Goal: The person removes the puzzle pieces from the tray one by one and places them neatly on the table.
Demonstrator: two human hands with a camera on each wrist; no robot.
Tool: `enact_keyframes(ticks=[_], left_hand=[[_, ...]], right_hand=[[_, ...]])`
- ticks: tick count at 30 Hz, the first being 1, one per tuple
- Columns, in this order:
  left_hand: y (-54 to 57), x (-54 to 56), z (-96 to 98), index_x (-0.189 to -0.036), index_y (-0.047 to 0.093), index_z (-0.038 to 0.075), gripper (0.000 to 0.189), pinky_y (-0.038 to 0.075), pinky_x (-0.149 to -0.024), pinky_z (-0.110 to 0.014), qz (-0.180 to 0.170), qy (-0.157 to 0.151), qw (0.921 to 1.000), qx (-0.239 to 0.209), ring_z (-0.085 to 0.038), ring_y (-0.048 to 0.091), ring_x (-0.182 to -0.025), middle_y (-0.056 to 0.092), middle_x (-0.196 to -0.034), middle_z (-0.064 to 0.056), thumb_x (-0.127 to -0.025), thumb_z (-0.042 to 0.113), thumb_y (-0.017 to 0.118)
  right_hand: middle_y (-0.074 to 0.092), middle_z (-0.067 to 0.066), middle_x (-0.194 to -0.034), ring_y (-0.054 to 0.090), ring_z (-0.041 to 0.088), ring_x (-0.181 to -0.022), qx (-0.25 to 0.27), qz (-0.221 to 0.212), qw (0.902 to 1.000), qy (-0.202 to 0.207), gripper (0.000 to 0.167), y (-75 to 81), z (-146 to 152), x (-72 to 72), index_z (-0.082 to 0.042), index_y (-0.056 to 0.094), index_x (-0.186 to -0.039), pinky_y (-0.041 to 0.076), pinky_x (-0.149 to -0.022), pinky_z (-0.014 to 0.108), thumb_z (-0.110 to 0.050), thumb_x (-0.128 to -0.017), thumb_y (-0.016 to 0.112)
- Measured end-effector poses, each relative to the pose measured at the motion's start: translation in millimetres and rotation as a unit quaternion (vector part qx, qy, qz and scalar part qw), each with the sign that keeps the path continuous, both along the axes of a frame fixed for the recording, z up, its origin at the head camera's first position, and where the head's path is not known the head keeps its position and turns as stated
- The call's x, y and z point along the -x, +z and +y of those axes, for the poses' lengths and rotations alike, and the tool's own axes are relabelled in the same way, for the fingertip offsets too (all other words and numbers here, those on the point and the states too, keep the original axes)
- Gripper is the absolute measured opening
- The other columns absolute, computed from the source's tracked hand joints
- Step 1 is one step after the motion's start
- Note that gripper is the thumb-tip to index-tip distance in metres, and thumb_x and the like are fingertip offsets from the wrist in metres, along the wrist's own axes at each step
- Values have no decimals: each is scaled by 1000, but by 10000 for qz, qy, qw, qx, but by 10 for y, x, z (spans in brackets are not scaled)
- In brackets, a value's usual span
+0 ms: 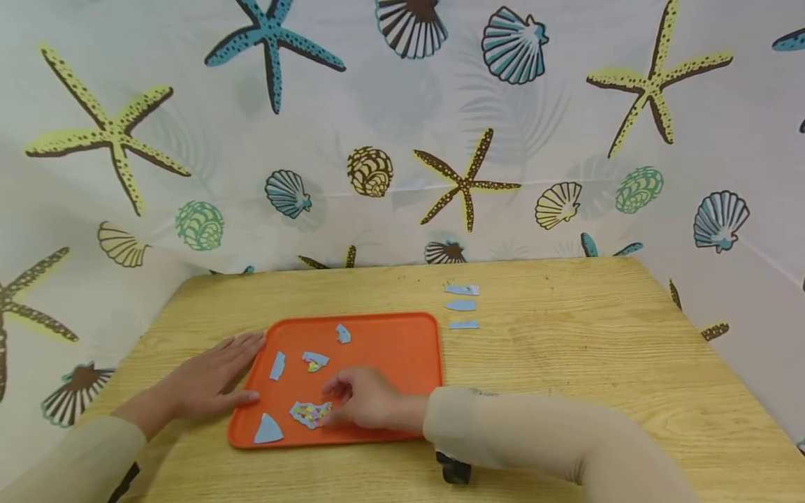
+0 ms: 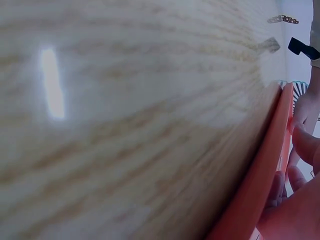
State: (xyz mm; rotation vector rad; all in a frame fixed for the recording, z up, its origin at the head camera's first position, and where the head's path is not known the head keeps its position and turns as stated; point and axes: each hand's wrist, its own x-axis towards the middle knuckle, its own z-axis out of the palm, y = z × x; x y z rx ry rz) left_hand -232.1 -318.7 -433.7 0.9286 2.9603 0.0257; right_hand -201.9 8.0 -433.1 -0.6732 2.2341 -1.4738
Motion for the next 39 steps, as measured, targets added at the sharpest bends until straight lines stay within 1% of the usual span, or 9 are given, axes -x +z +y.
enact_keyframes(ticks=[3,10,18,22,29,39], left_hand=[[2,3,-2,-152,26,-1,95,19,-116,-48,-23,8,10000,4,-33,21,-144,25,-158,-14,-90,69,45],[-9,2,-13,-152,27,-1,94,20,-115,-49,6,-43,10000,-66,-33,22,-144,25,-157,-15,-91,68,46],[-18,9,-18,-152,26,0,94,19,-115,-49,3,-4,10000,-88,-32,21,-144,25,-158,-13,-90,69,45],[-13,11,-13,-152,27,-1,94,20,-115,-49,20,-34,9999,-107,-33,22,-144,26,-157,-14,-91,68,46],[-18,3,-18,-151,29,-1,93,22,-114,-50,63,-27,9999,-109,-33,24,-143,27,-157,-14,-91,67,47],[-23,20,-16,-151,28,-1,93,20,-115,-49,92,-54,9999,-57,-32,23,-143,27,-157,-14,-91,67,46]], right_hand=[[69,-4,-96,53,9,-71,-150,207,9996,94,29,9,-22,-20,-7,71,-103,47,-66,21,-8,-77,83],[62,-9,-96,49,7,-75,-617,702,9955,156,30,-7,-61,-23,-12,72,-101,44,-69,20,-17,-75,86],[55,-9,-90,48,6,-72,-1082,997,9890,173,33,7,-79,-24,-15,73,-101,43,-67,20,-23,-72,88],[54,-10,-91,48,5,-74,-1229,1096,9862,171,32,4,-81,-21,-16,75,-101,43,-68,20,-24,-72,88],[54,-9,-90,49,5,-73,-1214,1053,9869,158,24,11,-83,-31,-16,76,-96,43,-67,20,-21,-74,86],[52,-9,-87,49,4,-72,-1229,1130,9859,74,18,17,-89,-32,-16,76,-91,44,-66,19,-20,-76,85]])
